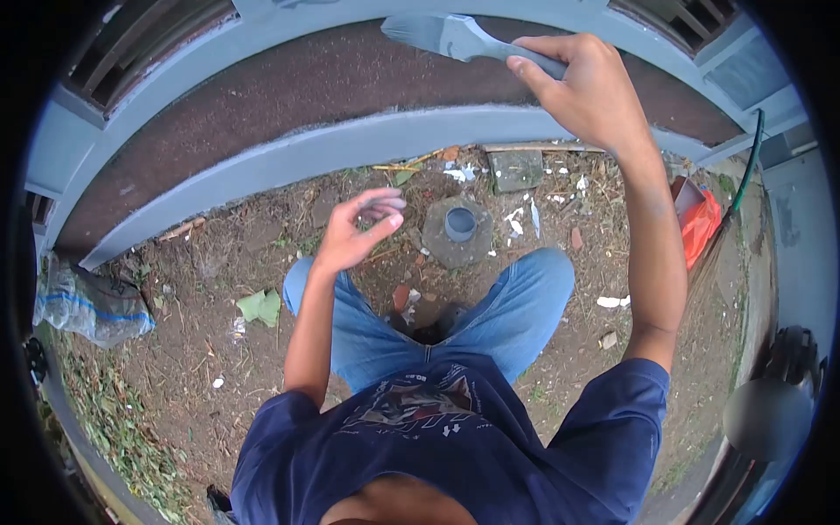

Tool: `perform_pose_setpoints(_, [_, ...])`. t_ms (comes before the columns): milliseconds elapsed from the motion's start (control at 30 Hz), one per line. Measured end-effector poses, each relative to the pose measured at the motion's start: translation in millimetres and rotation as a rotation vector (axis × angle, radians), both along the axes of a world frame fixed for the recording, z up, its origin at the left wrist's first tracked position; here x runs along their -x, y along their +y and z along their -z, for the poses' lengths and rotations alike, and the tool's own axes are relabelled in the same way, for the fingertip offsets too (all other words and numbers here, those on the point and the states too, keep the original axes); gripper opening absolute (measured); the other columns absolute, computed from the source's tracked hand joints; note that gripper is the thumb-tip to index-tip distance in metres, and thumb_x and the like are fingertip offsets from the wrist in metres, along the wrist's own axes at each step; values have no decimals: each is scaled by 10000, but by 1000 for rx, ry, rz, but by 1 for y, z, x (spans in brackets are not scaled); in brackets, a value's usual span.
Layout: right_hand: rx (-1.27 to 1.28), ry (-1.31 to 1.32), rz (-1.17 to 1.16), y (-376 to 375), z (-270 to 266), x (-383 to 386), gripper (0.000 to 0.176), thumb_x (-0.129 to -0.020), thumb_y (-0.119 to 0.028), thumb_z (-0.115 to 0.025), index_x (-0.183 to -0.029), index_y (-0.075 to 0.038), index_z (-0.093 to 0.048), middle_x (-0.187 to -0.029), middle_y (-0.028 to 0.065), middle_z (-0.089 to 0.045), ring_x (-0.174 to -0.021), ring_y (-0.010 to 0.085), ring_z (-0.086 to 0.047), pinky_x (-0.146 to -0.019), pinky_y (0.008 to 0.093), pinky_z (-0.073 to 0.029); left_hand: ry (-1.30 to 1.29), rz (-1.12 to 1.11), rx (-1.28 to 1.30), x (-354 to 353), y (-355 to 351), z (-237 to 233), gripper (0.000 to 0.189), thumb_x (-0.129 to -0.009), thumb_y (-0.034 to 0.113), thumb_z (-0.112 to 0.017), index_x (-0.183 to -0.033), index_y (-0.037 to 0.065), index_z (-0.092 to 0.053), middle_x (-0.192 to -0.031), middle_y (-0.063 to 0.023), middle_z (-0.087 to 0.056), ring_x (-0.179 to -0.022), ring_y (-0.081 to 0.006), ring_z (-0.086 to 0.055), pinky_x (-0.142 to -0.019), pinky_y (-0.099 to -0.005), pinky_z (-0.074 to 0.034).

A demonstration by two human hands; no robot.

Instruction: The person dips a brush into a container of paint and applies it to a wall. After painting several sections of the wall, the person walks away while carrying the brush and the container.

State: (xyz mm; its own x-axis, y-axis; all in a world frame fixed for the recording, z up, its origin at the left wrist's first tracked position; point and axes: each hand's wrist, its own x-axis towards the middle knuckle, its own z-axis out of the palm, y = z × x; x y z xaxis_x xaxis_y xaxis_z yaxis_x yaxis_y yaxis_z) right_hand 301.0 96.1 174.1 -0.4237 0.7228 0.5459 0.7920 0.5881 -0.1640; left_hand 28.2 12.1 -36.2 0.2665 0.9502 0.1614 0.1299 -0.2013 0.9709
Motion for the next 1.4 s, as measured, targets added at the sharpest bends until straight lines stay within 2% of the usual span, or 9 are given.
perform_pose_setpoints(67, [429,-28,188,-25,60,-10,296,-806,-239,-688,-940,25,-712,-748,218,-670,-696,333,-670,-693,388,-513,186,-18,50,1,14,34,406,-829,240,-727,-1159,28,-624,-1018,-90,-696,-920,-155,-653,-834,-298,-488])
perform_pose_setpoints(200, [675,-185,294,-53,147,-18,260,-788,-219,-697,-879,23,-715,-723,217,-662,-685,333,-665,-681,394,-512,414,-98,168,3,34,127,425,-807,281,-728,-1146,40,-639,-1019,-115,-699,-897,-188,-673,-816,-342,-522])
perform_pose_setpoints(333, [730,-184,294,-58,162,-21,205,-775,-186,-701,-853,3,-722,-694,207,-654,-653,337,-662,-651,397,-513,799,-26,230,-2,23,173,471,-805,328,-711,-1186,64,-622,-1029,-118,-697,-908,-220,-677,-825,-366,-526])
perform_pose_setpoints(467, [724,-190,306,-58,178,-16,190,-774,-173,-700,-843,3,-723,-696,215,-652,-684,353,-669,-664,406,-517,776,124,252,-22,19,171,626,-799,363,-703,-1324,83,-507,-1051,-92,-693,-922,-248,-672,-836,-381,-526])
perform_pose_setpoints(567, [672,-321,356,-57,189,-13,171,-789,-156,-691,-875,-11,-721,-703,196,-658,-663,318,-670,-649,391,-508,652,231,396,-30,19,166,720,-819,356,-680,-1425,116,-374,-1131,-73,-672,-1077,-296,-615,-976,-424,-463])
perform_pose_setpoints(767, [673,-476,307,-38,206,-6,155,-778,-147,-690,-826,-4,-723,-719,215,-658,-710,346,-669,-705,429,-519,637,356,400,-55,29,174,817,-825,384,-675,-1472,98,-267,-1153,-72,-662,-1141,-294,-577,-1014,-426,-428])
perform_pose_setpoints(900, [675,-489,293,-33,218,-1,178,-777,-166,-694,-824,3,-723,-724,225,-659,-737,366,-666,-726,443,-521,605,399,424,-73,35,183,848,-819,402,-677,-1478,85,-248,-1155,-72,-661,-1140,-291,-579,-1006,-421,-434])
perform_pose_setpoints(967, [641,-469,290,-33,225,4,176,-782,-165,-686,-805,8,-713,-732,233,-659,-760,382,-665,-741,465,-523,651,387,371,-81,37,187,867,-806,409,-697,-1478,83,-256,-1113,-109,-669,-951,-238,-664,-888,-366,-509])
perform_pose_setpoints(1400, [813,-485,287,-11,272,10,293,-810,-245,-714,-934,17,-676,-900,243,-669,-891,374,-668,-798,462,-544,553,368,439,-83,40,191,877,-782,367,-747,-1467,73,-287,-1093,-128,-668,-923,-227,-664,-852,-365,-519])
